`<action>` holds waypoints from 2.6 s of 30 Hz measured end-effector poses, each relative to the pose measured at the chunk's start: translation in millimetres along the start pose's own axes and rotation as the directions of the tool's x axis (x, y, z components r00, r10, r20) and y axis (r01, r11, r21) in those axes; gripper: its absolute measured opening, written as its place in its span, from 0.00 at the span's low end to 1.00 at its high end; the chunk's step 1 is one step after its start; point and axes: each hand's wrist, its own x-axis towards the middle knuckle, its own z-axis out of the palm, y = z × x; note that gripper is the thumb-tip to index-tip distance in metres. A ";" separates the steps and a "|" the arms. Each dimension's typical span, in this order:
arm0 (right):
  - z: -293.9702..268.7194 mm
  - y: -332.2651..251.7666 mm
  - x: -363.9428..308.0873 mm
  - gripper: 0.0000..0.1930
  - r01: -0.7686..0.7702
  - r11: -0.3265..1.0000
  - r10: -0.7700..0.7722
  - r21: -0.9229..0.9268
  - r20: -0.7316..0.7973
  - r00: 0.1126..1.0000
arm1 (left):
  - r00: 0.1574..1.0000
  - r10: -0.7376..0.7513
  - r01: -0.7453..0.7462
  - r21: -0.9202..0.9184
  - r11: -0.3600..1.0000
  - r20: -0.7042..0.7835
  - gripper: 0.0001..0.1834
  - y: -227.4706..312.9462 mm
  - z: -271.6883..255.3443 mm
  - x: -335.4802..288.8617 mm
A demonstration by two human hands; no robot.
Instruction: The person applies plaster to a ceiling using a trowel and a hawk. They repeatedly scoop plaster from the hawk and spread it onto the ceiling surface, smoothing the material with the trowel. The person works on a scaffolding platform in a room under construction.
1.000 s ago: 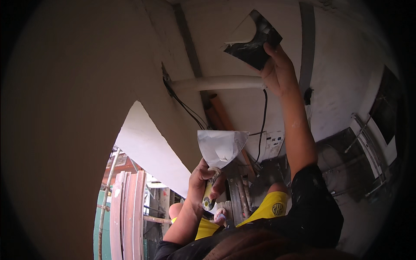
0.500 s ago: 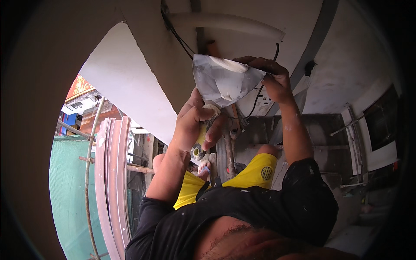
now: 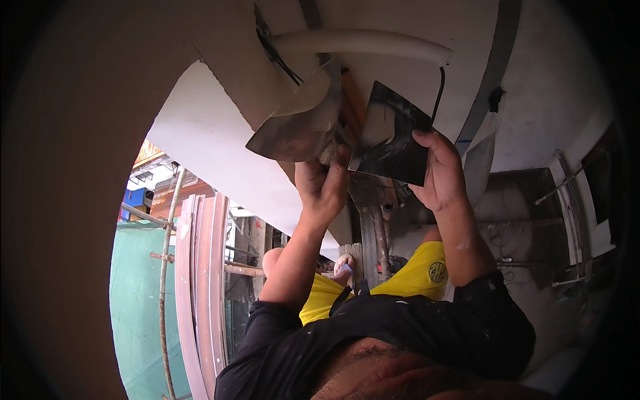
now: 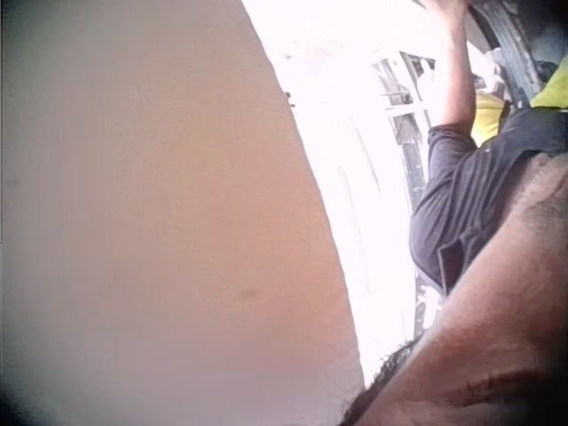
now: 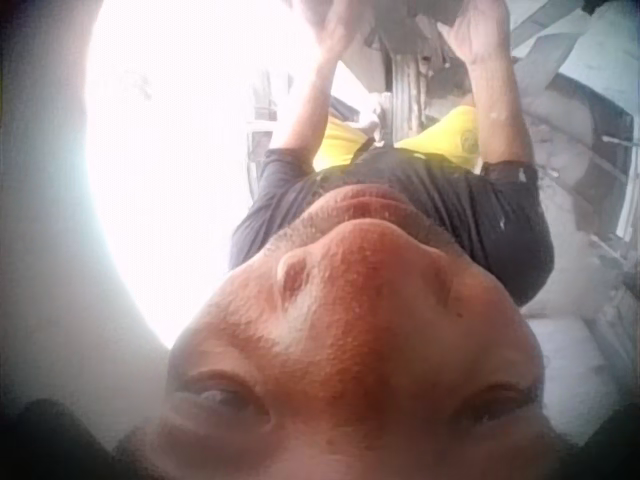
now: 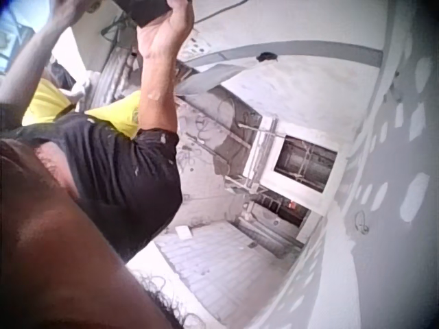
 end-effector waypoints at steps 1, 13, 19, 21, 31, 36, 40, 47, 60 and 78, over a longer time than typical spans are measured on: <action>1.6 3.5 0.5 0.17 -0.037 0.999 0.037 -0.010 0.004 0.999 | 0.997 0.083 -0.083 0.061 0.995 0.012 0.24 -10.2 -1.9 -2.6; 146.4 -77.3 149.9 0.15 0.298 0.929 -0.361 0.222 0.357 0.862 | 0.933 -0.353 0.285 0.450 0.847 0.073 0.26 -2.0 -36.3 -29.9; 241.8 -126.3 235.9 0.13 0.423 0.866 -0.500 0.268 0.476 0.724 | 0.897 -0.437 0.388 0.364 0.847 0.061 0.20 4.4 -23.2 -42.5; 278.8 -117.8 240.9 0.15 0.290 0.888 -0.429 0.356 0.418 0.801 | 0.905 -0.426 0.394 0.342 0.853 0.020 0.19 9.1 -30.8 -48.1; 335.9 -122.3 254.7 0.20 0.211 0.881 -0.386 0.424 0.386 0.838 | 0.901 -0.433 0.417 0.321 0.851 -0.021 0.12 22.2 -31.4 -47.2; 350.8 -127.0 260.9 0.21 0.226 0.874 -0.420 0.430 0.435 0.797 | 0.902 -0.430 0.423 0.261 0.868 -0.032 0.10 25.3 -30.6 -50.0; 352.3 -141.4 244.7 0.20 0.273 0.887 -0.422 0.372 0.417 0.805 | 0.912 -0.408 0.401 0.280 0.873 -0.034 0.11 28.3 -28.9 -51.0; 316.8 -177.0 215.0 0.18 0.276 0.839 -0.484 0.469 0.410 0.773 | 0.909 -0.416 0.401 0.227 0.888 0.022 0.12 21.9 -29.0 -55.8; 334.9 -138.4 243.2 0.20 0.253 0.900 -0.386 0.354 0.379 0.841 | 0.898 -0.439 0.418 0.262 0.870 0.023 0.15 27.6 -19.0 -53.7; 344.7 -162.5 278.0 0.19 0.281 0.892 -0.415 0.355 0.392 0.821 | 0.917 -0.399 0.383 0.263 0.885 0.005 0.16 31.7 -22.1 -58.5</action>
